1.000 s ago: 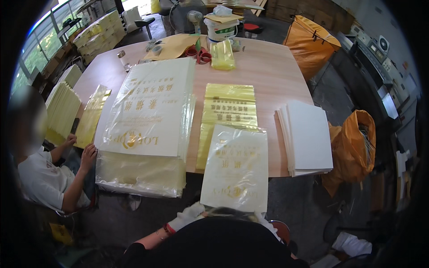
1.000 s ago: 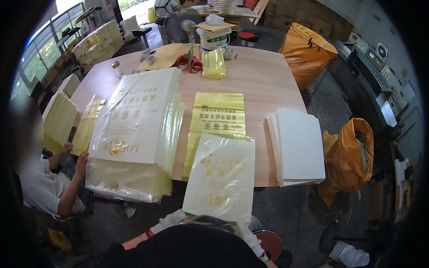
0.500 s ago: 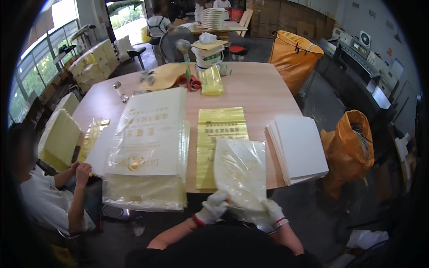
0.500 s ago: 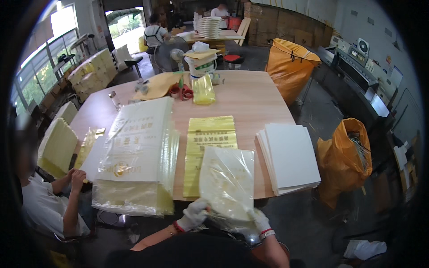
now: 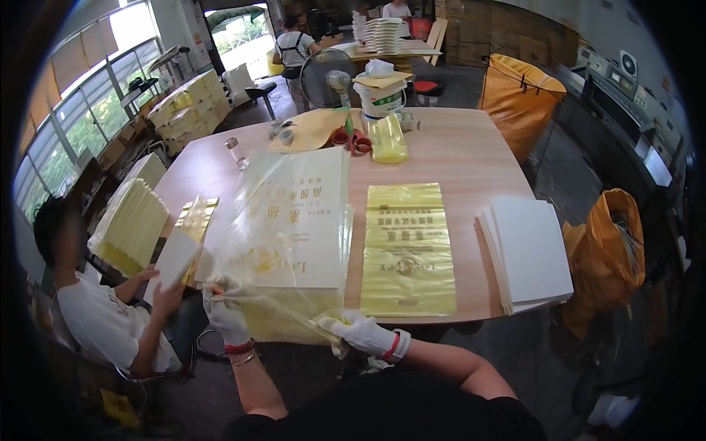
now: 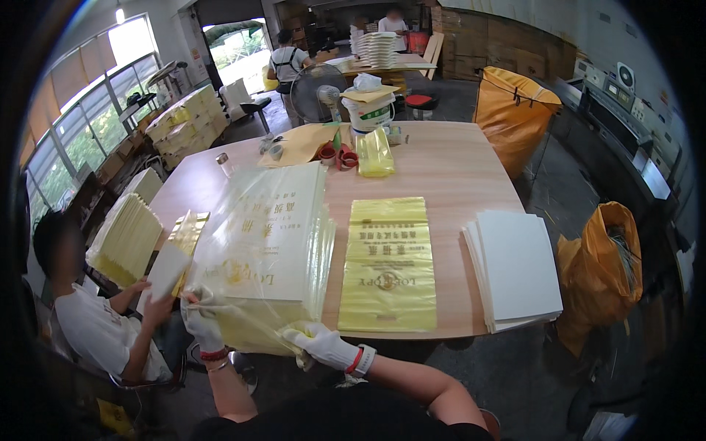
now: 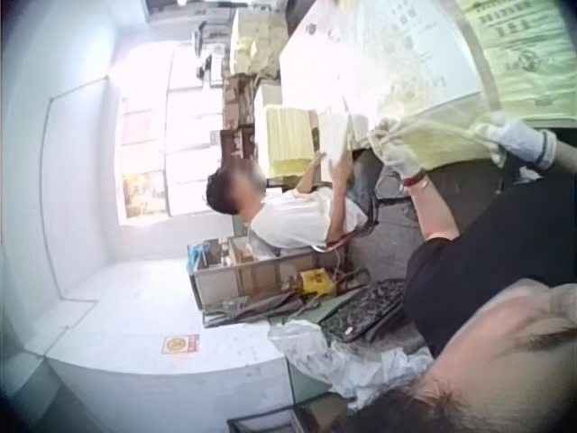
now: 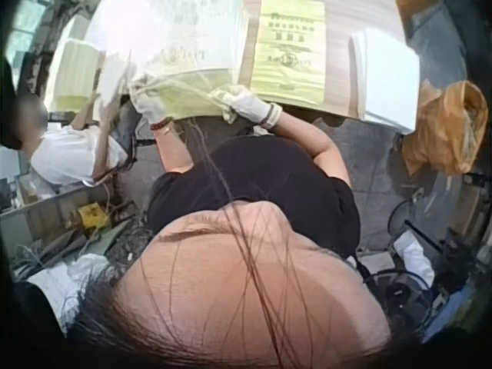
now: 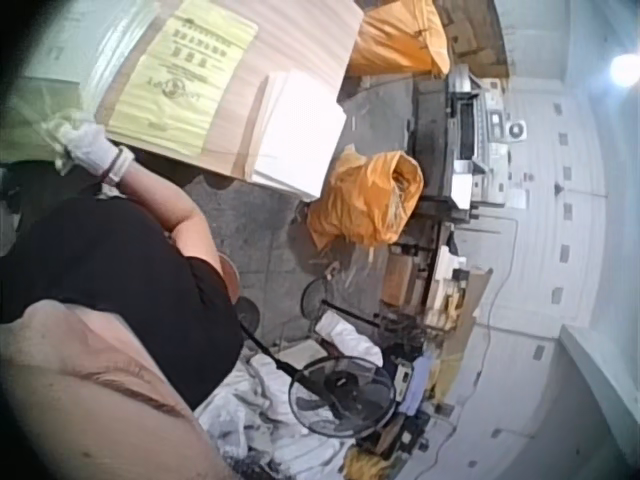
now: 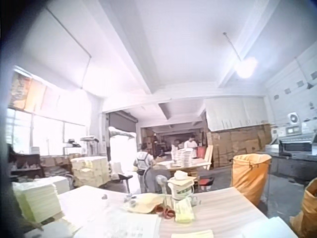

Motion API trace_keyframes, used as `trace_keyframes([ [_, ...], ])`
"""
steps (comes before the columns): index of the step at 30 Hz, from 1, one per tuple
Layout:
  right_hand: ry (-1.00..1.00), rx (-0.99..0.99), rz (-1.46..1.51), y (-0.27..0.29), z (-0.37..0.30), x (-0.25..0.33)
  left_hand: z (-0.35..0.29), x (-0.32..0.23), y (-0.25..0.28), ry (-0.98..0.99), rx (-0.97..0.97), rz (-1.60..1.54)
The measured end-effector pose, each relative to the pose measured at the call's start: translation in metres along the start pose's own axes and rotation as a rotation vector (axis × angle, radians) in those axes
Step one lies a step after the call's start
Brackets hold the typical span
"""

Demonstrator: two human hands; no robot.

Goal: The person inserts white rectangular sheets into yellow plastic bags at a table. The person repeatedly picks up a sheet, slides it into a bag, and places the filled bag on a growing stack. Another person works nearby on similar packaging.

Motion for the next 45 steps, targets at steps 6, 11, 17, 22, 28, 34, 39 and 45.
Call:
trace_keyframes([
  [6,0.002,0.134,-0.142,0.059,-0.018,-0.062,-0.121,0.113,0.045,0.42,0.182,0.075],
  [11,-0.138,-0.51,-0.052,0.154,-0.059,-0.157,-0.254,0.156,-0.05,-0.116,1.113,0.36],
  [17,-0.202,-0.721,-0.085,0.177,-0.096,-0.161,-0.263,0.173,-0.165,-0.545,1.217,0.619],
  [22,-0.081,-0.579,0.31,0.193,-0.041,-0.151,-0.251,0.176,-0.187,-0.19,1.319,0.484],
  [28,0.181,-1.096,-0.676,0.246,0.037,-0.114,-0.235,0.204,-0.202,-0.055,1.06,0.437],
  [34,1.251,-1.255,-1.057,0.189,-0.024,-0.04,-0.207,0.183,-0.235,0.622,0.848,0.118],
  [39,0.398,-1.102,-1.22,0.229,0.074,-0.073,-0.214,0.08,-0.262,0.543,1.147,-0.033],
  [45,0.377,-0.613,-0.82,0.22,-0.014,-0.052,-0.224,0.059,-0.251,0.007,1.3,0.258],
])
Point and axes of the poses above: each hand's wrist, its own z-axis towards the middle knuckle, its own y-axis out of the back of the hand, x = y × z, the point moved 2 cm from there along z, towards the middle knuckle, and after that the axes turned 15 degrees about -x, right-handed, at the moved point
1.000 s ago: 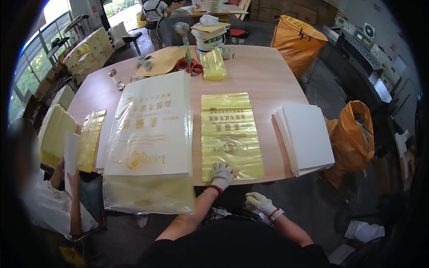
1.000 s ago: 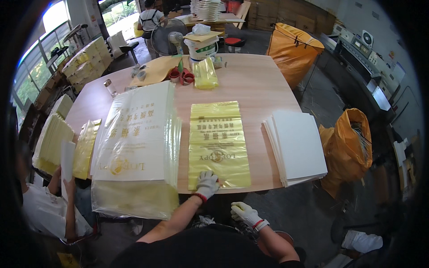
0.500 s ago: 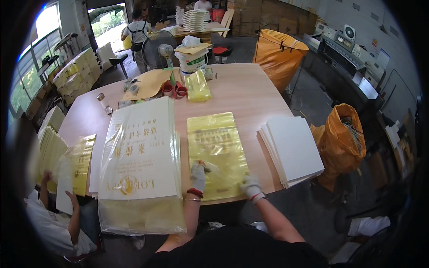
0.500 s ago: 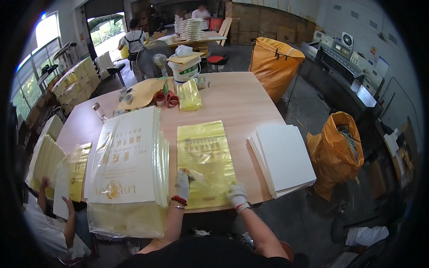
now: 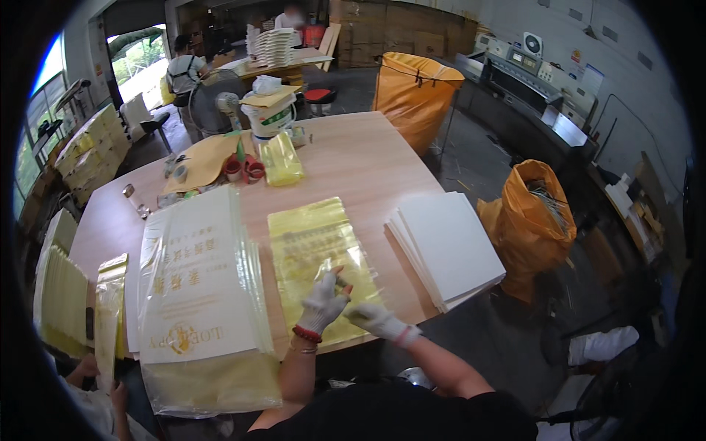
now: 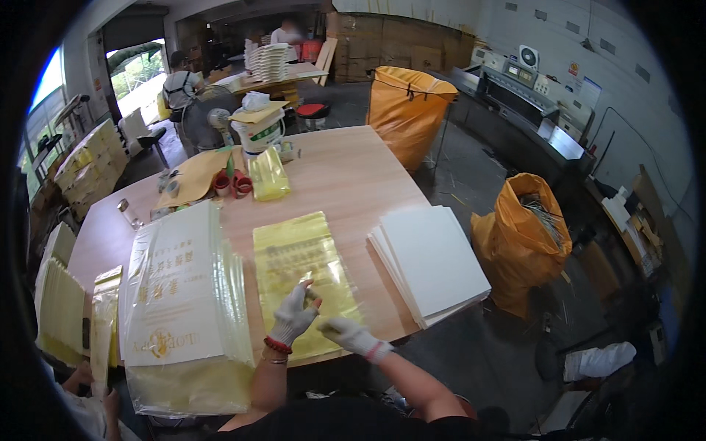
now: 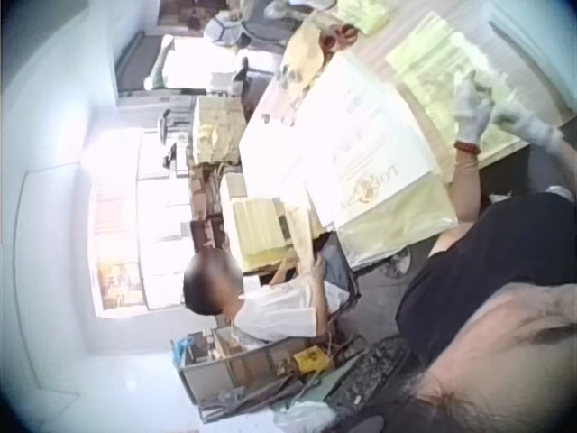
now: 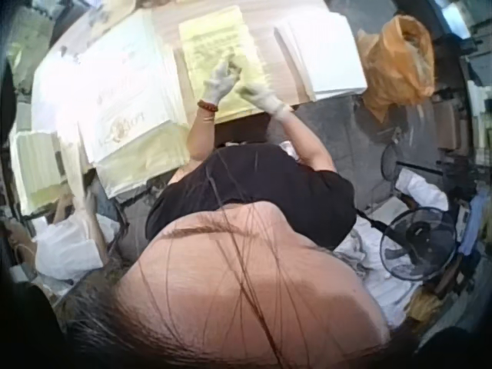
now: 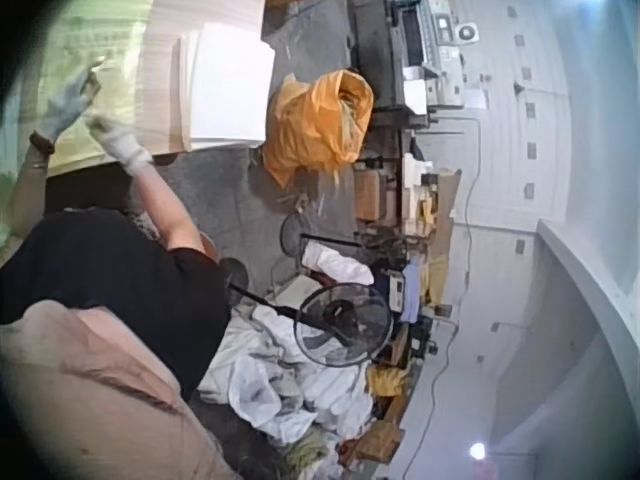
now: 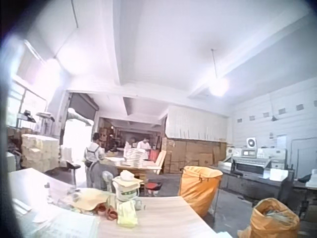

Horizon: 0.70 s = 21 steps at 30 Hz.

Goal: The person inserts white rectangular sheets into yellow plastic bags at a table. The person repeatedly picks up a sheet, slides it into a bag, and places the filled bag on a growing stack. Another person works nearby on similar packaging.

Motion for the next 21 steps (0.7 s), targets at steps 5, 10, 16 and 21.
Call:
trace_keyframes([
  [5,-0.005,-0.357,-1.099,0.145,-0.068,-0.071,-0.034,-0.021,0.023,-0.454,-0.431,0.242],
  [10,-0.085,-0.68,-0.341,0.208,-0.077,-0.115,-0.062,-0.043,0.005,-0.516,-0.402,-0.086],
  [16,0.283,-0.852,-1.183,0.18,-0.094,-0.111,-0.092,-0.023,-0.126,0.601,0.406,-0.839],
  [21,0.139,-0.186,-0.26,0.139,-0.133,0.056,-0.094,0.045,-0.159,0.792,0.609,-0.858],
])
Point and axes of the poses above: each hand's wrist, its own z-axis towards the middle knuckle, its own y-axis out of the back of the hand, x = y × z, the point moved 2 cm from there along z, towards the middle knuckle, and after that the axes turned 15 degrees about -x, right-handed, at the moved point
